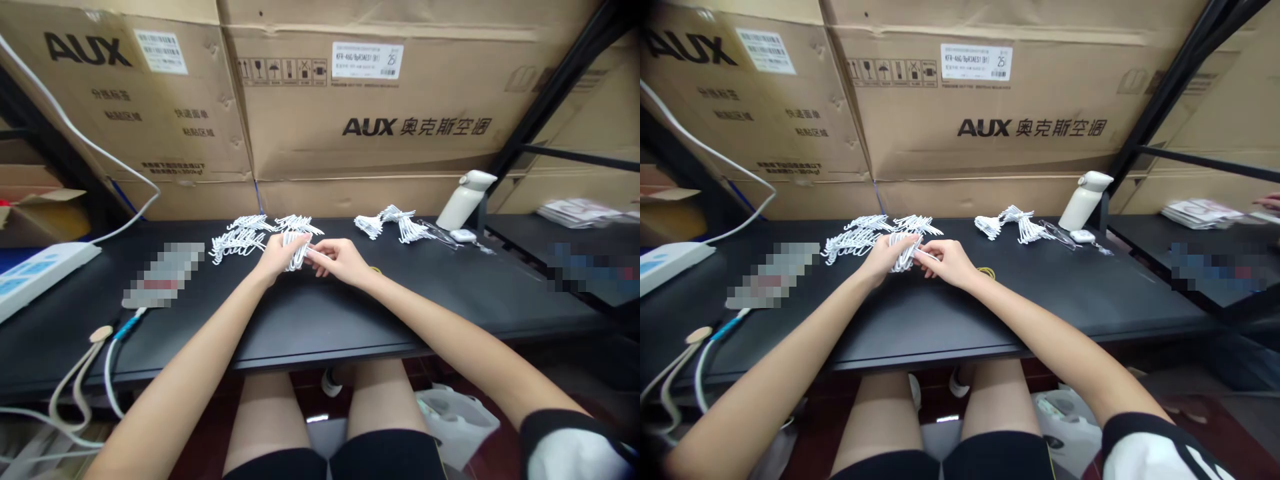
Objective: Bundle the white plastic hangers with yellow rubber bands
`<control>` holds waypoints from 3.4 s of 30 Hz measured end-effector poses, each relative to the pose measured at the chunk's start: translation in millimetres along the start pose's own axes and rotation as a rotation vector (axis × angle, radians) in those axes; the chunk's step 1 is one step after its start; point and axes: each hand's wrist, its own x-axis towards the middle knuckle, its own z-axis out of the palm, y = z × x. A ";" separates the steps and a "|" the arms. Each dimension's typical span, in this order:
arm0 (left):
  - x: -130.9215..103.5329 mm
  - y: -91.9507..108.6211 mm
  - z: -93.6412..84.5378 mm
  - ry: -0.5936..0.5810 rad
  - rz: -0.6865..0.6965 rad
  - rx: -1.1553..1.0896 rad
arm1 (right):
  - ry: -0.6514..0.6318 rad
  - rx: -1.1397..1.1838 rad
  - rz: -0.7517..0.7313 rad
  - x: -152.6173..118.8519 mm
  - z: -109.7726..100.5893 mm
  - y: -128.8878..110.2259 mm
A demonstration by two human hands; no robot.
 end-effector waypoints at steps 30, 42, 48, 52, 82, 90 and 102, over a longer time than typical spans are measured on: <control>-3.1 4.4 0.0 -0.081 -0.040 0.091 | -0.001 0.282 0.230 7.0 -1.0 -1.3; 11.8 12.3 -14.2 0.550 -0.018 -0.277 | 0.066 -0.379 -0.107 7.0 -10.1 12.0; 10.1 11.8 -14.9 0.535 -0.042 -0.249 | -0.182 -0.694 -0.155 4.5 -14.6 16.9; 8.1 12.1 -13.1 0.494 -0.049 -0.243 | -0.075 -0.807 -0.114 9.9 -29.1 18.1; 0.6 3.1 -2.3 0.111 0.092 -0.016 | 0.469 -0.326 -0.276 16.2 -40.0 2.4; -0.6 4.2 -0.5 0.087 0.110 0.000 | 0.330 -0.308 -0.209 15.0 -36.7 1.1; -1.1 4.6 -1.4 0.070 0.117 -0.002 | 0.217 0.071 -0.003 19.9 -36.9 6.3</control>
